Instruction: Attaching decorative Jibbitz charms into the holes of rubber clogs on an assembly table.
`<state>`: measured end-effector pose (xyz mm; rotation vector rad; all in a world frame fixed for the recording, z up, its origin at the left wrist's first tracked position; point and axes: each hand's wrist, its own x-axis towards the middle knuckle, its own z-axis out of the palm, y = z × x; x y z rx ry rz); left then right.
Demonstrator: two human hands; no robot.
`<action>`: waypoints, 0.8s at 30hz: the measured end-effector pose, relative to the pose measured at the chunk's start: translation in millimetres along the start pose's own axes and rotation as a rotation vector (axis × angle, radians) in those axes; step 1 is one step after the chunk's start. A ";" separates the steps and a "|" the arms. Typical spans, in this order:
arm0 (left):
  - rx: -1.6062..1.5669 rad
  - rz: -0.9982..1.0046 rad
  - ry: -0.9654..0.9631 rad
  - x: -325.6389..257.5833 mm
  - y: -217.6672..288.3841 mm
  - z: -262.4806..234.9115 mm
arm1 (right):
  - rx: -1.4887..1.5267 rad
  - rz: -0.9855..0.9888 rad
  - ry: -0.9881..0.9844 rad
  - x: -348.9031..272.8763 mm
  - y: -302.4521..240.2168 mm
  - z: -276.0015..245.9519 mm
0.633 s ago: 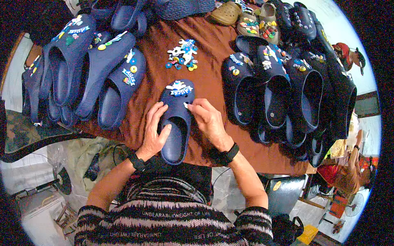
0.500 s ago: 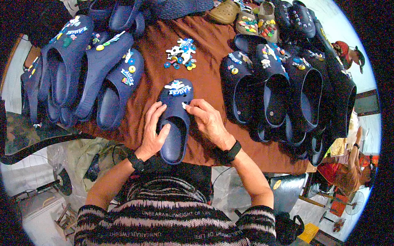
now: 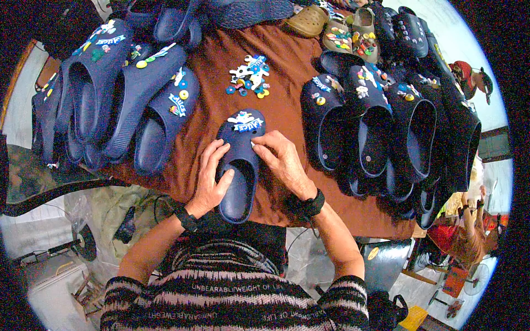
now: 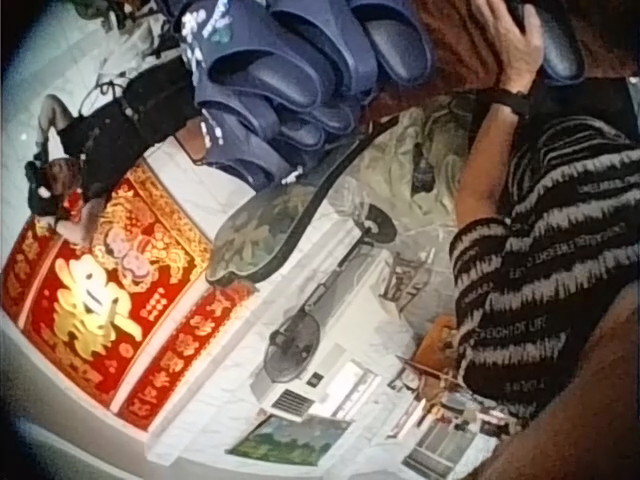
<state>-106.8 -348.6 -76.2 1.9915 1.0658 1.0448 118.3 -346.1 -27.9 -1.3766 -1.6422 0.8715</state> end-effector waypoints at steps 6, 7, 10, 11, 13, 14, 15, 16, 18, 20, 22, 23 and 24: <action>-0.004 -0.005 -0.002 -0.5 -1.8 0.1 | -0.007 -0.139 -0.080 2.4 7.5 -5.9; -0.002 -0.003 -0.002 -0.2 -2.3 0.2 | -0.032 -0.152 -0.096 2.9 9.3 -6.4; 0.004 0.003 -0.010 -0.7 -3.8 -0.9 | 0.027 -0.124 -0.142 6.4 9.9 -12.5; 0.005 0.006 -0.008 -0.4 -3.2 -2.1 | 0.111 -0.083 -0.171 8.4 9.1 -14.9; -0.073 0.038 -0.036 1.4 -1.1 -6.1 | 0.104 -0.003 -0.049 14.9 7.1 -14.8; -0.071 0.041 -0.038 3.0 -0.8 -8.7 | 0.099 0.081 0.073 19.9 4.7 -14.9; -0.132 0.037 -0.032 5.5 -0.8 -11.7 | -0.035 0.023 0.116 28.1 0.3 -18.8; -0.194 0.033 -0.028 9.4 1.4 -15.0 | -0.040 0.050 0.129 34.4 -2.4 -18.9; -0.182 0.019 -0.024 21.2 9.0 -16.9 | -0.042 0.079 0.149 41.7 -1.8 -14.4; -0.181 0.027 -0.026 35.4 20.0 -14.9 | -0.176 0.087 0.135 47.3 2.9 -8.2; -0.090 0.119 -0.062 44.3 26.4 -8.2 | -0.244 0.088 0.130 48.6 3.6 -5.3; -0.088 0.120 -0.062 46.2 27.3 -3.7 | -0.314 0.089 0.118 48.9 5.0 -4.5; -0.020 0.096 -0.066 47.1 26.5 1.7 | -0.319 0.048 0.103 49.7 10.4 -5.9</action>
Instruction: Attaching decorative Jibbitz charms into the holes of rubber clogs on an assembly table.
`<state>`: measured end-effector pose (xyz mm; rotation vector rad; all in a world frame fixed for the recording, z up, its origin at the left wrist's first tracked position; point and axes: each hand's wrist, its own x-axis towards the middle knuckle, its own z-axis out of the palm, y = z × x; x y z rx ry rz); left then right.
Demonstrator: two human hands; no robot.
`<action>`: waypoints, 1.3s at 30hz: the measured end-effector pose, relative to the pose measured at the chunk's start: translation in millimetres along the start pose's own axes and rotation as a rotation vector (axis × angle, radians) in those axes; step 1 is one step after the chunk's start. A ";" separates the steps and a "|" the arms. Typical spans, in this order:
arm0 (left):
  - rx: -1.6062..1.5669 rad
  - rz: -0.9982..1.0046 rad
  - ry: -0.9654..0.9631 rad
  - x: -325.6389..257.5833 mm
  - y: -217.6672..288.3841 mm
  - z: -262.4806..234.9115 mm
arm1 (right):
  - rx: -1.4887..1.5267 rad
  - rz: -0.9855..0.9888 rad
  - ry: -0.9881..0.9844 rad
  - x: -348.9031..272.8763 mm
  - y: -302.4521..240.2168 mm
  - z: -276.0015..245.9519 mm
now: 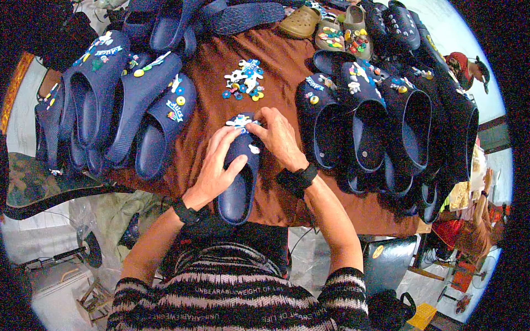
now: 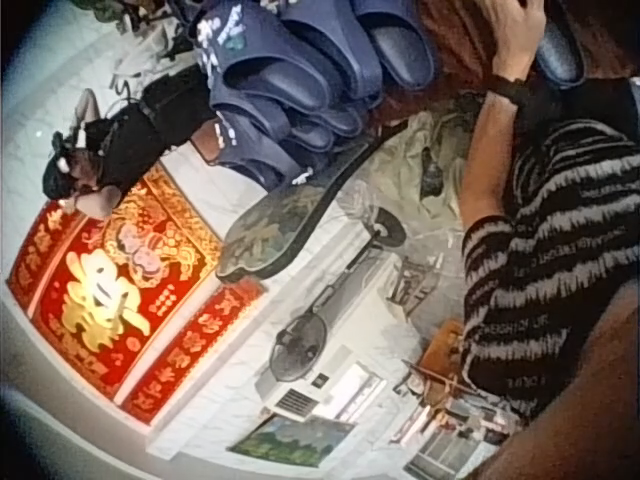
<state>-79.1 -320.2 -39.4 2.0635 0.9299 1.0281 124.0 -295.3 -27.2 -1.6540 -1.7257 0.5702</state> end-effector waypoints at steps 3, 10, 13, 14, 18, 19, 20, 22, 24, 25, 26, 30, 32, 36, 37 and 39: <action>0.075 -0.035 0.006 -1.3 -3.2 8.4 | 0.189 0.098 -0.141 4.1 10.1 -2.8; 0.088 -0.028 0.072 -4.3 -12.7 15.2 | 0.904 0.468 -0.178 4.0 15.4 -15.5; 0.077 -0.038 0.076 -4.6 -11.6 16.0 | 0.990 0.469 -0.287 1.8 18.0 -15.5; 0.076 -0.044 0.081 -4.7 -11.4 16.0 | 0.858 0.420 -0.300 0.4 15.5 -15.4; 0.057 -0.054 0.082 -4.7 -8.8 15.5 | 0.602 0.291 -0.339 1.9 15.3 -14.2; 0.061 -0.052 0.083 -4.7 -9.5 15.3 | 0.564 0.264 -0.361 2.9 13.3 -15.0; 0.066 -0.050 0.083 -4.8 -9.9 15.1 | 0.562 0.264 -0.361 4.0 13.8 -15.0; 0.072 -0.047 0.084 -4.8 -10.3 14.9 | 0.429 0.152 -0.386 7.3 17.7 -15.5; 0.079 -0.045 0.084 -4.5 -10.1 14.8 | 0.419 0.136 -0.468 15.4 23.3 -20.8; 0.083 -0.045 0.080 -4.1 -9.1 14.6 | 0.410 0.123 -0.549 20.2 24.1 -22.9; 0.087 -0.045 0.077 -3.9 -8.6 14.6 | 0.411 0.124 -0.549 25.6 24.3 -24.7; 0.096 -0.046 0.093 -4.9 -12.2 16.7 | 0.233 0.098 -0.740 48.4 12.0 -33.1; 0.087 -0.054 0.096 -4.1 -9.6 16.6 | 0.023 0.075 -0.786 57.1 1.7 -35.6; 0.106 -0.051 0.096 -4.3 -10.4 17.8 | -0.106 0.153 -0.814 68.1 -5.1 -36.7; 0.107 -0.054 0.092 -4.0 -10.3 17.2 | -0.208 0.159 -0.820 71.2 -7.3 -36.9; 0.108 -0.059 0.085 -4.4 -11.3 16.7 | -0.309 0.168 -0.825 75.0 -12.1 -35.7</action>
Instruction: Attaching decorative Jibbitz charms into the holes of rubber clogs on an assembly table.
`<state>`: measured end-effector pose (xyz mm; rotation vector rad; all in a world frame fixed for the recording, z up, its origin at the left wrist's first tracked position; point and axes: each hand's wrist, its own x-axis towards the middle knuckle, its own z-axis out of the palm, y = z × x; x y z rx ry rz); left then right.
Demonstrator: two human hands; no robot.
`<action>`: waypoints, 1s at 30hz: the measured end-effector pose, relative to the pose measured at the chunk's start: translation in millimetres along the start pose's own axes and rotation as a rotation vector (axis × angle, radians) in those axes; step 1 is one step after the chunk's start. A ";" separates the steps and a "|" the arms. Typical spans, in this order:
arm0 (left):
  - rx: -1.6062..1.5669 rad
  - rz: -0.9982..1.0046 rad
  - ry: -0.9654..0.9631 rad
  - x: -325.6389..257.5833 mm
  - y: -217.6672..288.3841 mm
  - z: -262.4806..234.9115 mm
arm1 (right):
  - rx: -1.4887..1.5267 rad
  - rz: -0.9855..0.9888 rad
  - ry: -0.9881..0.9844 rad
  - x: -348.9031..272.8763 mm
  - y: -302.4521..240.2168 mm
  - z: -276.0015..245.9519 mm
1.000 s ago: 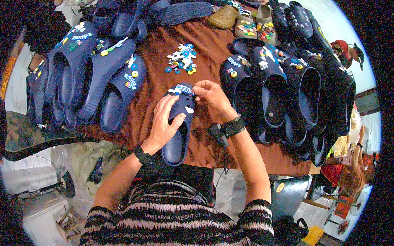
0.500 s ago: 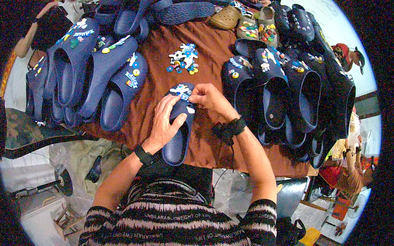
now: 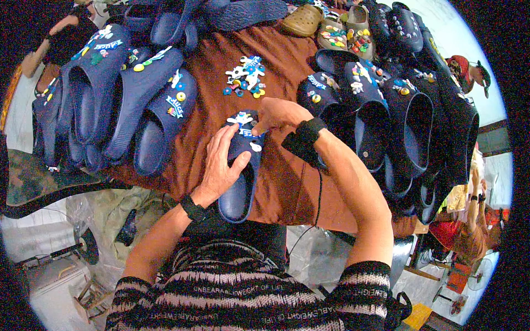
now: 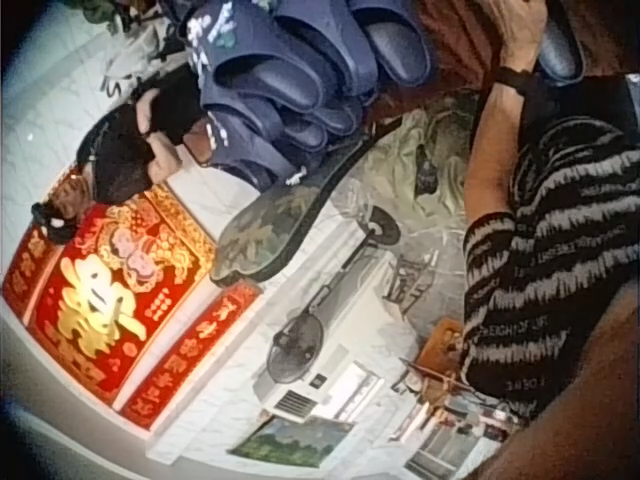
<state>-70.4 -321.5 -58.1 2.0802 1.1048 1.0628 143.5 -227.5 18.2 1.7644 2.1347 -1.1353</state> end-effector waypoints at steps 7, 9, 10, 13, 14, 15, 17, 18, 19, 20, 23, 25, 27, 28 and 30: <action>0.002 0.012 0.007 2.4 1.7 2.1 | -0.043 -0.010 -0.029 12.2 2.3 6.0; -0.006 0.005 -0.005 2.8 2.8 1.4 | -0.068 -0.010 -0.003 12.1 4.7 10.4; 0.008 0.009 -0.010 2.1 1.5 -0.5 | -0.097 -0.022 0.074 9.7 3.2 14.5; 0.013 0.005 -0.004 -1.2 -0.2 -2.4 | -0.036 -0.048 0.152 -5.8 1.6 17.4; -0.004 0.001 0.000 -0.4 0.9 -0.2 | 0.055 -0.053 0.153 -15.2 7.4 13.6; -0.009 0.009 0.000 0.9 1.9 2.0 | 0.318 -0.135 0.124 -7.8 34.5 26.6; -0.024 -0.004 0.001 -0.5 1.5 1.8 | 0.484 -0.143 0.187 -8.6 42.6 38.5; -0.021 -0.005 0.004 -0.9 1.1 1.7 | 0.653 -0.145 0.252 -8.6 46.6 44.7; -0.027 -0.004 0.008 -0.4 1.9 2.0 | 0.625 -0.111 0.292 -10.3 45.7 47.8; -0.034 -0.002 0.012 0.3 2.8 2.4 | 0.626 -0.110 0.294 -10.4 43.5 54.1; 0.032 0.015 -0.023 -0.4 0.4 2.5 | 0.649 -0.089 0.386 -23.5 21.9 61.5; 0.042 0.008 -0.023 -1.9 -1.6 0.6 | 0.748 -0.065 0.388 -23.1 14.0 70.8; 0.052 0.004 -0.020 -0.7 -1.3 1.6 | 0.830 -0.025 0.377 -24.5 12.6 70.2; 0.045 0.010 -0.020 -1.2 -0.2 1.5 | 0.827 -0.025 0.381 -23.7 15.8 71.9; 0.039 0.015 -0.014 -2.4 0.8 0.6 | 0.760 -0.031 0.441 -18.1 26.8 76.6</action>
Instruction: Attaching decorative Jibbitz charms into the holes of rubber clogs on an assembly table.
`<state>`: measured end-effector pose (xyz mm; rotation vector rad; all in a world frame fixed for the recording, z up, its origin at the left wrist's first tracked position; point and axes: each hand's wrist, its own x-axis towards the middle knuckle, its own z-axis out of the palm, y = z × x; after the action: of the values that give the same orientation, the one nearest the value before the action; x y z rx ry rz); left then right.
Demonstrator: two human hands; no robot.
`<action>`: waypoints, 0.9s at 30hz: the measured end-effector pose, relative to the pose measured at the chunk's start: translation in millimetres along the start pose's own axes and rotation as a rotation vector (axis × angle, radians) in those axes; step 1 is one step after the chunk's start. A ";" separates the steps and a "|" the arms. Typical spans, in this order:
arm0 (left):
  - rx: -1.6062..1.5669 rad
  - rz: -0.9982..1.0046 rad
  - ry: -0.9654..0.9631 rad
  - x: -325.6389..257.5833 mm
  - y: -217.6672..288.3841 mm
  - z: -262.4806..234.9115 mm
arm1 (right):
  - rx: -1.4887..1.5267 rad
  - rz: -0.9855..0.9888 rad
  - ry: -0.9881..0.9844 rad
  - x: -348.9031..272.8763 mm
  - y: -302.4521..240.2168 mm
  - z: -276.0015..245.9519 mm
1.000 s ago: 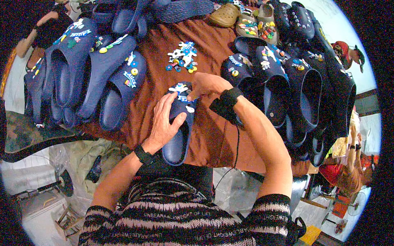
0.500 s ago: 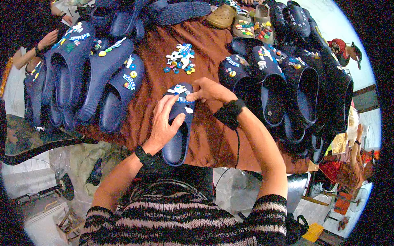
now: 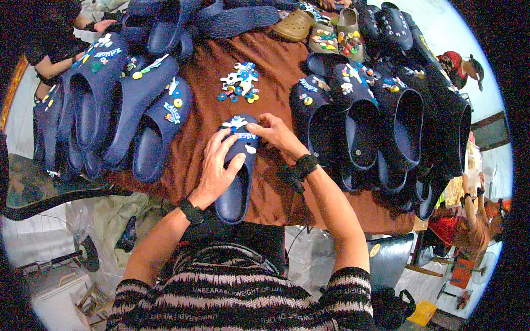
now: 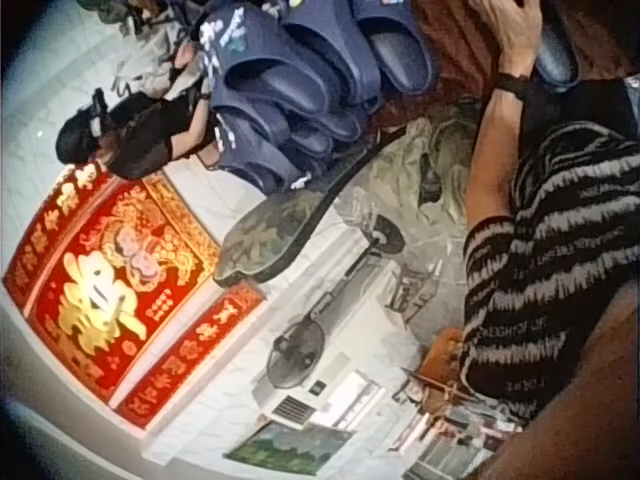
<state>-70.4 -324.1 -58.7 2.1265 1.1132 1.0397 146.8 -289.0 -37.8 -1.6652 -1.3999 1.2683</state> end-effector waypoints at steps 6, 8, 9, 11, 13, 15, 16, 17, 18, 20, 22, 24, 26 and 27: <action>-0.147 -0.020 0.021 -15.6 -7.2 -4.5 | -0.263 -0.281 0.218 42.5 2.0 -15.5; -0.139 -0.058 -0.009 -22.8 -9.3 -8.9 | -0.374 -0.383 0.277 68.7 11.9 -12.0; -0.137 -0.060 -0.005 -24.8 -9.7 -7.2 | -0.488 -0.480 0.341 77.8 18.4 -10.9; -0.132 -0.069 0.000 -24.8 -8.8 -5.5 | -0.504 -0.479 0.348 89.2 18.8 -3.6; -0.135 -0.076 0.008 -26.2 -7.4 -3.6 | -0.543 -0.464 0.339 95.0 17.4 -1.3; -0.136 -0.087 0.016 -26.7 -9.0 -3.9 | -0.585 -0.446 0.292 99.0 13.9 0.9; -0.133 -0.079 0.021 -27.2 -9.5 -3.7 | -0.629 -0.417 0.257 99.1 15.1 0.9; -0.130 -0.072 0.025 -27.5 -10.1 -3.1 | -0.667 -0.412 0.253 101.7 15.0 0.7; -0.133 -0.076 0.021 -27.4 -10.9 -2.6 | -0.667 -0.406 0.251 103.4 15.7 0.1; -0.143 -0.077 0.030 -26.4 -12.0 -2.8 | -0.676 -0.433 0.276 105.3 12.1 1.1; -0.141 -0.071 0.037 -25.9 -12.2 -2.7 | -0.643 -0.376 0.282 108.4 10.3 3.8; -0.135 -0.064 0.048 -25.6 -11.8 -3.0 | -0.591 -0.309 0.339 109.9 10.8 4.6; -0.138 -0.077 0.026 -26.1 -11.6 -3.3 | -0.561 -0.304 0.363 113.3 13.0 3.9; -0.136 -0.077 0.025 -26.0 -11.5 -3.6 | -0.531 -0.301 0.388 115.3 13.6 3.8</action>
<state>-88.0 -339.6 -75.0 1.9542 1.0950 1.0779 146.2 -182.1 -83.4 -1.8135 -1.7408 0.3893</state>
